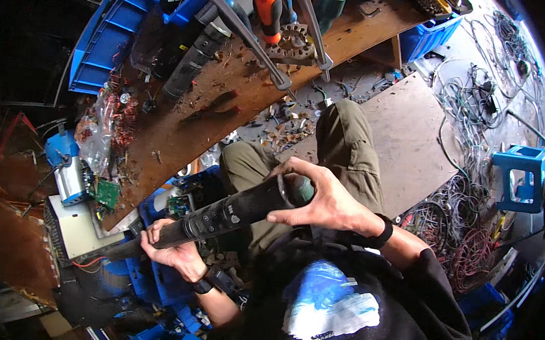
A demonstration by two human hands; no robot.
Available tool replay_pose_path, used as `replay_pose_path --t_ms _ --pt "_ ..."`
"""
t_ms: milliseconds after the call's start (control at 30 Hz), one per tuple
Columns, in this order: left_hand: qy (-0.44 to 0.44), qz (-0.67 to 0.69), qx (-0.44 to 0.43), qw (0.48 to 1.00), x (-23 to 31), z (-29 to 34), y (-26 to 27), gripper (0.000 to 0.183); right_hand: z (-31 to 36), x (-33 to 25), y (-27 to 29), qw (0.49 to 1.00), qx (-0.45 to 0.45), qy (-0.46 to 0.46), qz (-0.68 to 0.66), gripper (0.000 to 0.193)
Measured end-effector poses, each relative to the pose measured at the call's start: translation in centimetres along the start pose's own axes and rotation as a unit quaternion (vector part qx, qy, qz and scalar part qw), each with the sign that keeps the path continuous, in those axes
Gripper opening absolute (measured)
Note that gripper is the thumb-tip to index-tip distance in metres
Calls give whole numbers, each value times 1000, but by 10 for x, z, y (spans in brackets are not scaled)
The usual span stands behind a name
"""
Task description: The person disassembles a long LED light bar using a screwdriver, removes the internal components, and reassembles the housing. The person then uses a small blue device to test the light bar.
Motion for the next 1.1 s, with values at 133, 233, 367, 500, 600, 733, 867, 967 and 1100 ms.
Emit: replay_pose_path --t_ms 133,233,367,500,600,733,867,967,1100 --pt "64 58 37 996 7 13 39 29 -2 -20 -14 996 -43 77 -5 63" --pt "73 133 54 987 6 20 69 25 -4 -27 -23 990 -88 97 -42 59" --pt "61 276 77 956 -5 22 99 16 -12 -35 -36 978 -108 155 -89 57" --pt "154 455 56 875 -32 37 102 12 -13 -35 -45 975 -113 164 -101 56" --pt "145 397 83 902 -32 40 103 14 -10 -29 -43 979 -112 154 -79 57" --pt "108 236 64 964 -20 38 91 19 -6 -20 -34 985 -86 148 10 63" --pt "22 86 129 988 -5 33 74 30 -3 -7 -20 991 -52 94 80 66" --pt "-28 3 68 997 4 26 45 33 -1 2 -12 993 -61 26 95 66" --pt "-56 80 -40 994 11 16 2 28 4 12 -10 992 -102 -50 46 60"
Point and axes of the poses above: each hand's wrist, its own z-axis away from the middle knuckle, its own y-axis out of the back of the hand, x = y × z, the point moved 5 cm from there along -z, towards the middle knuckle, and after that the axes turned 14 degrees about -x, right-handed, at the moved point
